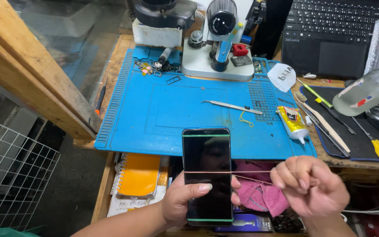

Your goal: The person places several rubber bands around a mobile phone and then wipes the device with a pink cloth.

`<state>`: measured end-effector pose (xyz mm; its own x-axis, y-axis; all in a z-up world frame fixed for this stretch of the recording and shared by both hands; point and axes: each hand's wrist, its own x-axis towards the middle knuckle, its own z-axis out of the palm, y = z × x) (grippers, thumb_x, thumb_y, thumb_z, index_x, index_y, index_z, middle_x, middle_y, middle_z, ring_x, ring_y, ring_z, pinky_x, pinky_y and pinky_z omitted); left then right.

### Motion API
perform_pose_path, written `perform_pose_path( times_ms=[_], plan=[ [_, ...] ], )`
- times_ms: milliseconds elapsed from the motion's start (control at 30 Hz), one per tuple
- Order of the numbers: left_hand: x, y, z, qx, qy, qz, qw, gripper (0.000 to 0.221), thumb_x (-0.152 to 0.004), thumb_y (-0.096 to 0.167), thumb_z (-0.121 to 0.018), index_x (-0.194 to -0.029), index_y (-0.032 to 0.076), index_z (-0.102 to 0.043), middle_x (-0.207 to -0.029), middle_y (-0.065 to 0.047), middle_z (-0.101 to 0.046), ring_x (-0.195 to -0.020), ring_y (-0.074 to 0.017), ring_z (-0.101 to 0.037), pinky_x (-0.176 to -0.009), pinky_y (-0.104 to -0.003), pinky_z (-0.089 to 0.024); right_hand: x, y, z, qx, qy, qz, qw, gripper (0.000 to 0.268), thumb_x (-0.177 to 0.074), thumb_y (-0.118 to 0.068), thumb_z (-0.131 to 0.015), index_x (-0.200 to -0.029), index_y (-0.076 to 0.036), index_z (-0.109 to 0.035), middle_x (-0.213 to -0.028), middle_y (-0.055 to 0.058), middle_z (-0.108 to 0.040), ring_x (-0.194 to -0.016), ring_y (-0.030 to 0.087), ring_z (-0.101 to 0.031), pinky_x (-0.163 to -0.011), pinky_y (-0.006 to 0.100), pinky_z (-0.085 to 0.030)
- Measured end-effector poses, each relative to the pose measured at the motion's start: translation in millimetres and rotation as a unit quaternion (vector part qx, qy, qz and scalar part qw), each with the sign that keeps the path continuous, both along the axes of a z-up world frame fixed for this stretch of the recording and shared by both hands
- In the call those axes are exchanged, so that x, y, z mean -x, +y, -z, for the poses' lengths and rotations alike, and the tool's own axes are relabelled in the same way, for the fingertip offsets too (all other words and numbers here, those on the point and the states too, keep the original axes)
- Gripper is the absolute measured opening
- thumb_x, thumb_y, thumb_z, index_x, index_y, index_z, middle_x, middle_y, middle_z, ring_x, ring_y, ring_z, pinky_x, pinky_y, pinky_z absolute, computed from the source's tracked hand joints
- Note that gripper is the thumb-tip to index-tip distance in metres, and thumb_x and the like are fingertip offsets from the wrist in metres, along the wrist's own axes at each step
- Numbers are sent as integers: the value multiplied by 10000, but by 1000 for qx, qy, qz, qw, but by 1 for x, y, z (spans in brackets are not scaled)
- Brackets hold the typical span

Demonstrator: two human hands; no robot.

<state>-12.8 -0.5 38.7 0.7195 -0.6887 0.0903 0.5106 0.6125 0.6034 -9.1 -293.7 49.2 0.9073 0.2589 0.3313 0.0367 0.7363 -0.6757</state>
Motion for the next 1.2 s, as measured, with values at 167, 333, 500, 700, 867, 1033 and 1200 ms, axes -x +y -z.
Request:
perform_pose_path(
  times_ms=[167, 333, 500, 700, 867, 1033, 1200],
  plan=[
    [1, -1, 0, 9, 10, -38, 999, 539, -913, 250, -661, -1343, -55, -550, -1265, -168, -668, -1135, -273, -684, -964, -437, -576, 11, 11, -6, -173, 143, -41, 974, 325, -983, -124, -569, -1173, 137, -606, -827, 55, -562, -708, 134, -456, -667, 273, -432],
    [4, -2, 9, 4, -35, -80, 996, 562, -960, 252, -660, -1402, -61, -510, -1323, -209, -620, -1197, -278, -658, -999, -454, -571, 13, 59, -2, -182, 117, 76, 973, 455, -1062, 29, -546, -1506, 32, -447, -1455, 144, -529, -901, 135, -595, -765, 206, -497],
    [8, -7, 18, 0, -146, -123, 982, 629, -1024, 365, -685, -1452, -48, -478, -1400, -190, -584, -1259, -257, -609, -1126, -434, -505, 6, 93, -11, 3, 146, 204, 968, 719, -936, -231, -688, -1522, 20, -355, -1622, 194, -379, -1393, 287, -524, -1032, 326, -481],
    [6, -5, 12, 16, -261, -137, 955, 945, -973, 691, -608, -1547, -27, -386, -1418, -139, -553, -1295, -210, -570, -1154, -405, -471, 10, 101, -33, 116, 57, 81, 988, 946, -845, -344, -837, -1524, 105, -356, -1596, 266, -410, -1461, 346, -423, -1126, 431, -312],
    [6, 1, 8, -10, -255, -72, 964, 1037, -941, 801, -484, -1607, 29, -291, -1378, -140, -541, -1226, -196, -551, -1130, -387, -452, 6, 85, -36, 217, 59, 53, 973, 998, -750, -404, -903, -1454, 118, -425, -1414, 289, -564, -1365, 350, -557, -1172, 481, -419],
    [5, 2, 21, -135, -340, -56, 929, 907, -988, 824, -386, -1343, -8, -453, -1258, -132, -627, -1168, -174, -589, -1062, -364, -480, 12, 67, -43, 291, -28, 47, 955, 877, -797, -409, -897, -1416, 92, -530, -1283, 189, -623, -1240, 276, -622, -1081, 422, -502],
    [4, 1, 26, -200, -388, -40, 899, 835, -1013, 796, -351, -1316, 27, -468, -1139, -131, -658, -1056, -216, -634, -942, -373, -516, 21, 61, -65, 472, -138, 67, 868, 660, -740, -377, -889, -1232, 28, -720, -1107, 116, -685, -1023, 227, -690, -889, 341, -560]
  ],
)
